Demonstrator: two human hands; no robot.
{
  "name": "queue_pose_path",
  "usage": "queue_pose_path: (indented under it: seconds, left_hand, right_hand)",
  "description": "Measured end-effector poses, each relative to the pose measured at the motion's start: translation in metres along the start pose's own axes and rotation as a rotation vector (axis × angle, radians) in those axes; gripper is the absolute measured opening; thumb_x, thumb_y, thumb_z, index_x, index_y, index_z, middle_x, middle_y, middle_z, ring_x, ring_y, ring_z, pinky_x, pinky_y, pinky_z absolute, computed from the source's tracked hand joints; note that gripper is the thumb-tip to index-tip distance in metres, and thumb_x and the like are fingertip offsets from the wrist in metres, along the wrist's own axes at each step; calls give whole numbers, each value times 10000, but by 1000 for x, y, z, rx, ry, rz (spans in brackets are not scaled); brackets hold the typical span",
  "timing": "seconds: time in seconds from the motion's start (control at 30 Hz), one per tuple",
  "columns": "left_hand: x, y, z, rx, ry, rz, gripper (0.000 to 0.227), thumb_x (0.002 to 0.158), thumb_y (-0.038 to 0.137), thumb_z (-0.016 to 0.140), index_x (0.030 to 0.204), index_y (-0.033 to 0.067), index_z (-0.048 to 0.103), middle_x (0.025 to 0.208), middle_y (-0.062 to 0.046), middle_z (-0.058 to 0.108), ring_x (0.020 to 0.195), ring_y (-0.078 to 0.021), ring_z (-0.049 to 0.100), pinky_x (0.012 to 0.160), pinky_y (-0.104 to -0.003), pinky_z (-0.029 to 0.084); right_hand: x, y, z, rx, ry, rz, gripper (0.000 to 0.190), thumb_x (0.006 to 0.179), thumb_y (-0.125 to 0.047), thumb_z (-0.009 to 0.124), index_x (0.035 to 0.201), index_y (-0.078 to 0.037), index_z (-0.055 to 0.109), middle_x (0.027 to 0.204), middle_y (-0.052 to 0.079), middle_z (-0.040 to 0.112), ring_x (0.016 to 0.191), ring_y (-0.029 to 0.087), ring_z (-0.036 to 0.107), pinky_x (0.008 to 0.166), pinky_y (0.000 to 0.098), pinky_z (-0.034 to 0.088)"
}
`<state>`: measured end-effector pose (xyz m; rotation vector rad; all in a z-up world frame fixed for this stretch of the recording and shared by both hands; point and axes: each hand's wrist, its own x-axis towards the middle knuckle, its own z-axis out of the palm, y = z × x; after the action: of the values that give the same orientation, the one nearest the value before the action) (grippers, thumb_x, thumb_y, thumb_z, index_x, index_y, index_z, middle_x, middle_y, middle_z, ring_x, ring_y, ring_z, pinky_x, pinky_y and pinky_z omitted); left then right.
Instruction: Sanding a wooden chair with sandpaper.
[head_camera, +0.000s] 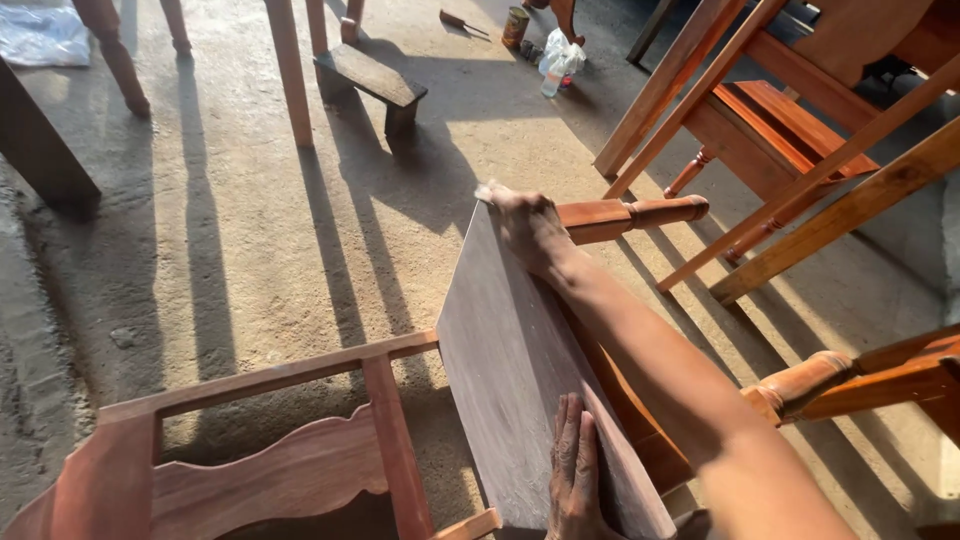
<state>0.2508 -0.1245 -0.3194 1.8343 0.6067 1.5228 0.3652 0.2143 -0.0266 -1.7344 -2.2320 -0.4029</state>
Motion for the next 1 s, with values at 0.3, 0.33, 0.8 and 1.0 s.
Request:
queue_pose_path:
  seconds: [0.3,0.33,0.8,1.0]
  left_hand:
    - [160,78,-68,-161,69,-12,1354,637,598,951,1577,-126,299,1654,-378,311,1576,-526,292,1282,-634,268]
    - [167,89,-75,-146,91,5,1347,662,586,956,1586,-125,282,1662,-373,307,1588,-529,293,1294,-627,285]
    - [168,92,-81,-135,50,21,1285,741,537,929,1609,-118,245,1680,-372,282,1600,-543,270,1312,-630,273]
    - [165,92,-80,-175,72,9,1238,754,506,890,1622,-95,243,1683,-380,276,1612,-533,280,1316,-628,292]
  right_hand:
    - [-10,-11,-2,68,83,-202,270,987,124,487,1213,17,590,976,280,680,541,199,617,427,271,523]
    - [8,-3,7,-13,9,-131,184,1030,71,506,1190,39,592,830,256,682,500,201,588,417,315,507]
    - [-37,-30,-26,149,0,-68,246,985,77,494,1177,46,645,1316,375,624,455,263,678,348,329,543]
    - [-71,-56,-53,159,100,-152,336,970,104,485,1268,31,622,1270,372,650,606,221,713,399,263,566]
